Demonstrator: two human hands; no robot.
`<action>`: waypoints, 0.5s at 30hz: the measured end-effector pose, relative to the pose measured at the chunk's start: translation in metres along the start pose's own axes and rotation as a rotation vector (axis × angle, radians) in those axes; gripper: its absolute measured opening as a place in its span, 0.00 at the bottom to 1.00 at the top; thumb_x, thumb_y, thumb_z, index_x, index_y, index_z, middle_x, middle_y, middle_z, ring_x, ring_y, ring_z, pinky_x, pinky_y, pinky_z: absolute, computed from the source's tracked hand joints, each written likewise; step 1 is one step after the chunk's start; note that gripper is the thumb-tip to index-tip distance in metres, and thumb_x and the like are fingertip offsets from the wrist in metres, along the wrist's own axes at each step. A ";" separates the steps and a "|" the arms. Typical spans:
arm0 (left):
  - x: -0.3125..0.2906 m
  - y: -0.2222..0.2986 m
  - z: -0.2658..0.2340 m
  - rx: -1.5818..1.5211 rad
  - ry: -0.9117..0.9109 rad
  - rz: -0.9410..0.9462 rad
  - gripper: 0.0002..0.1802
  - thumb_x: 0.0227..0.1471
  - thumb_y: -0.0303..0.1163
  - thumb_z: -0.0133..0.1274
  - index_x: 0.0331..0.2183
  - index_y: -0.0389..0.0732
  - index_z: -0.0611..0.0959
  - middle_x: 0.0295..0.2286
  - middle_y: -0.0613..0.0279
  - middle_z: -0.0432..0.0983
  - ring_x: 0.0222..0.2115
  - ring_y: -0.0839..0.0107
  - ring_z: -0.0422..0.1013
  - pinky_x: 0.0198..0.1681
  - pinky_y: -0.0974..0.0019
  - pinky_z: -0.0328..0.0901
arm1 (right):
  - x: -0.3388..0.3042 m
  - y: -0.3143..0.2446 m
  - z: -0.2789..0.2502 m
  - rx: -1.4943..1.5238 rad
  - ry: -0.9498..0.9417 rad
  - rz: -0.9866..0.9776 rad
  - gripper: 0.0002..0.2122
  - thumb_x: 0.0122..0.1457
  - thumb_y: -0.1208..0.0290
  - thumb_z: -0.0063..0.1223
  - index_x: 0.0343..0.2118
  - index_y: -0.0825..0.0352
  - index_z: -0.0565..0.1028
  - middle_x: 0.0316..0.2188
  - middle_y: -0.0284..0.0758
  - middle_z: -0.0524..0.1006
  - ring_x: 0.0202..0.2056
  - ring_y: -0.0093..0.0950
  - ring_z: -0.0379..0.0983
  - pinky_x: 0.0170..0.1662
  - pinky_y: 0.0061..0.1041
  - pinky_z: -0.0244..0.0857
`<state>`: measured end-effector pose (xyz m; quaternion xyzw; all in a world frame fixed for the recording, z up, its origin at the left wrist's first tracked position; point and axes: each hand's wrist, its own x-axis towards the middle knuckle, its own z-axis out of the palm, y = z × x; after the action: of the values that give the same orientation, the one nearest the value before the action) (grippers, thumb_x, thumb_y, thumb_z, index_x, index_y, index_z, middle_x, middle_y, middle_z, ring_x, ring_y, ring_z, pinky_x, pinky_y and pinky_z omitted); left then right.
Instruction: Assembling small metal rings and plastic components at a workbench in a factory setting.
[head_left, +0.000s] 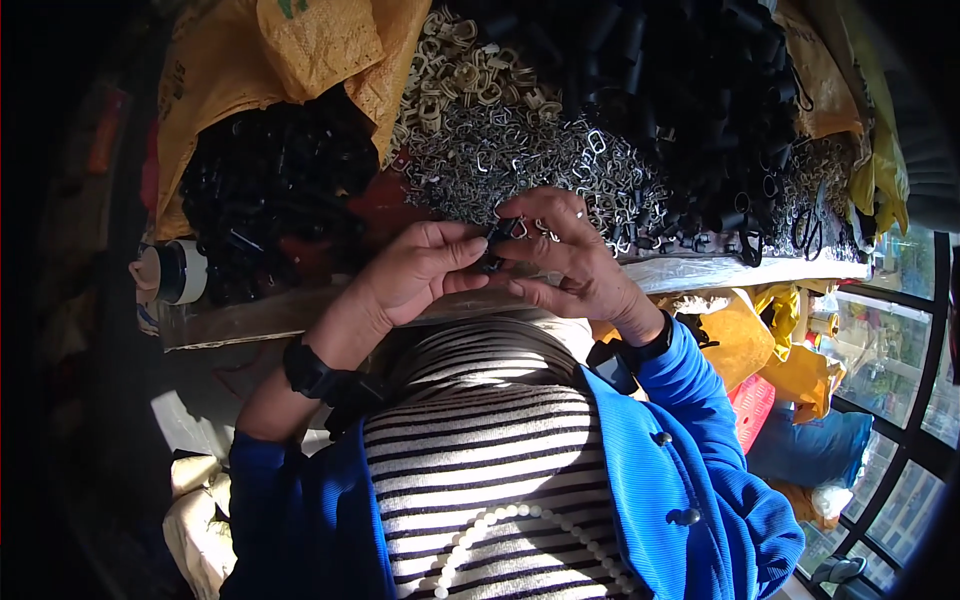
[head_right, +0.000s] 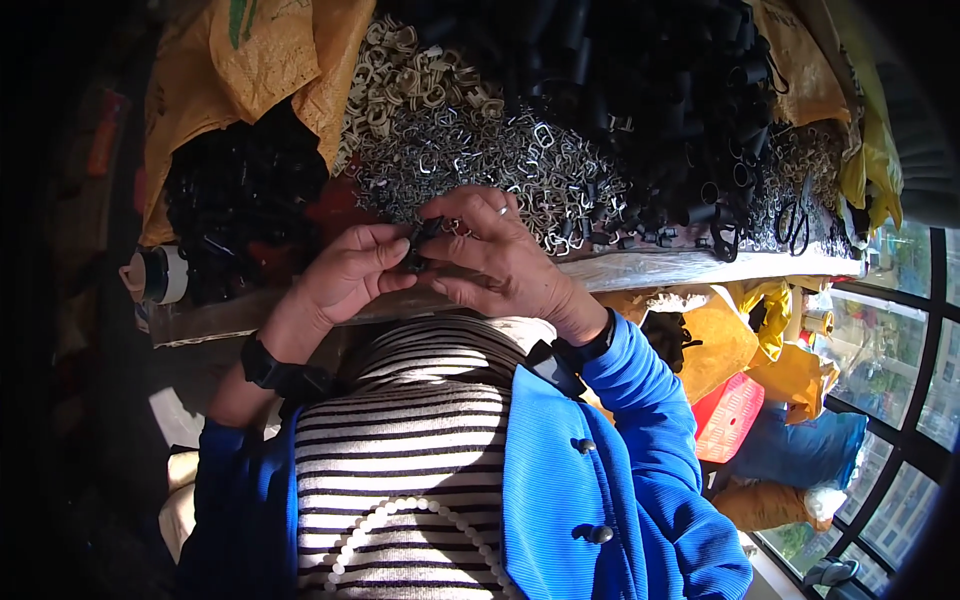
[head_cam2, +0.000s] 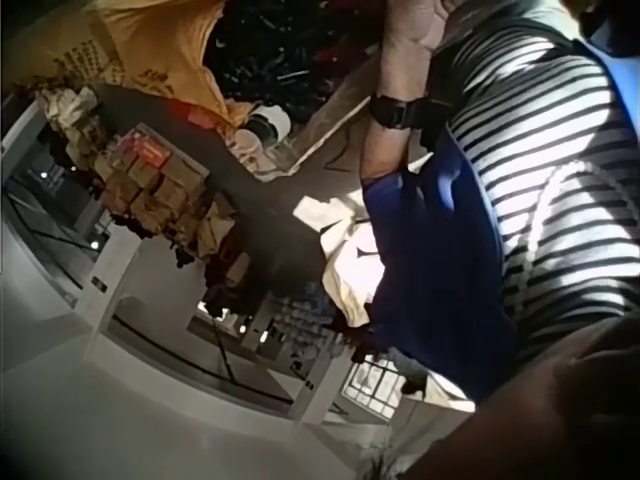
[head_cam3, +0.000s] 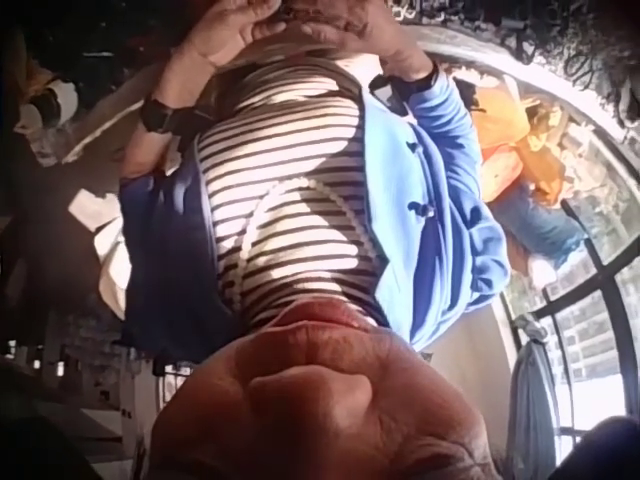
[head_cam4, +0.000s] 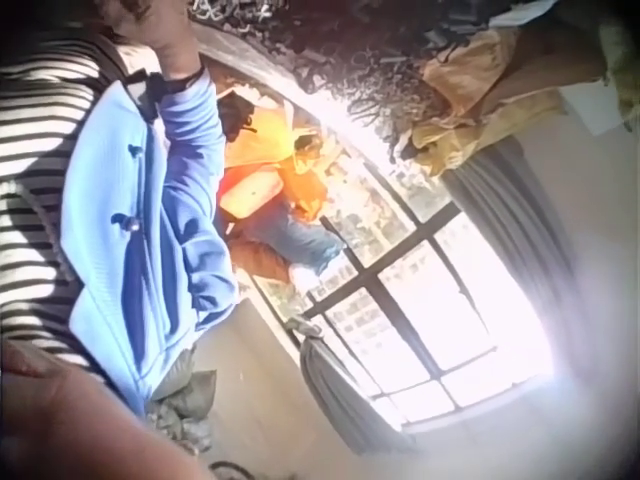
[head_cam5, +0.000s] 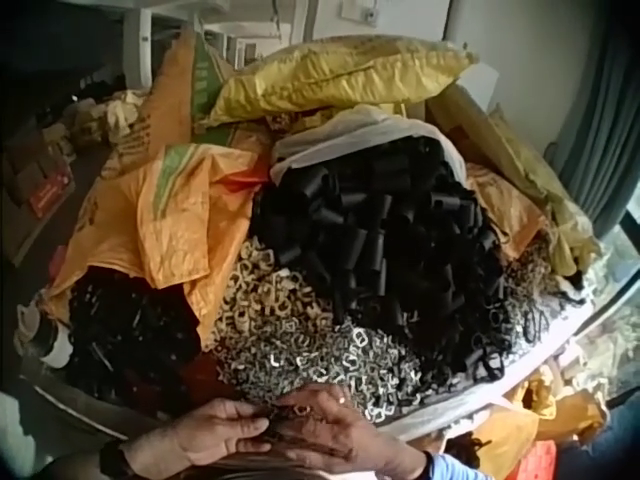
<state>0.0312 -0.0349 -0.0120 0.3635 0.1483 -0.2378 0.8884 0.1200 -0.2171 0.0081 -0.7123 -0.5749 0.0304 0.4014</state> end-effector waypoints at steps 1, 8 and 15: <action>-0.002 0.001 0.000 0.009 0.003 0.001 0.10 0.48 0.29 0.44 0.34 0.35 0.73 0.31 0.60 0.71 0.32 0.73 0.69 0.33 0.76 0.65 | 0.000 0.001 -0.001 0.044 0.049 0.015 0.12 0.38 0.67 0.56 0.29 0.63 0.73 0.38 0.36 0.66 0.40 0.34 0.60 0.41 0.31 0.53; -0.005 0.000 -0.005 0.032 0.042 0.046 0.12 0.49 0.29 0.43 0.36 0.34 0.71 0.32 0.56 0.71 0.32 0.70 0.69 0.32 0.77 0.66 | -0.039 0.051 0.002 -0.616 0.105 0.416 0.07 0.39 0.70 0.51 0.24 0.63 0.69 0.26 0.32 0.67 0.30 0.30 0.65 0.31 0.29 0.57; 0.012 0.001 -0.002 0.082 0.131 0.029 0.12 0.49 0.29 0.43 0.37 0.34 0.70 0.32 0.55 0.70 0.31 0.69 0.69 0.31 0.76 0.66 | -0.045 0.077 -0.005 -0.529 0.194 0.448 0.04 0.41 0.71 0.47 0.20 0.62 0.65 0.20 0.33 0.65 0.23 0.32 0.67 0.28 0.32 0.60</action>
<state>0.0413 -0.0369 -0.0182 0.4165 0.1910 -0.2067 0.8645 0.1684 -0.2585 -0.0538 -0.8994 -0.3519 -0.1001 0.2391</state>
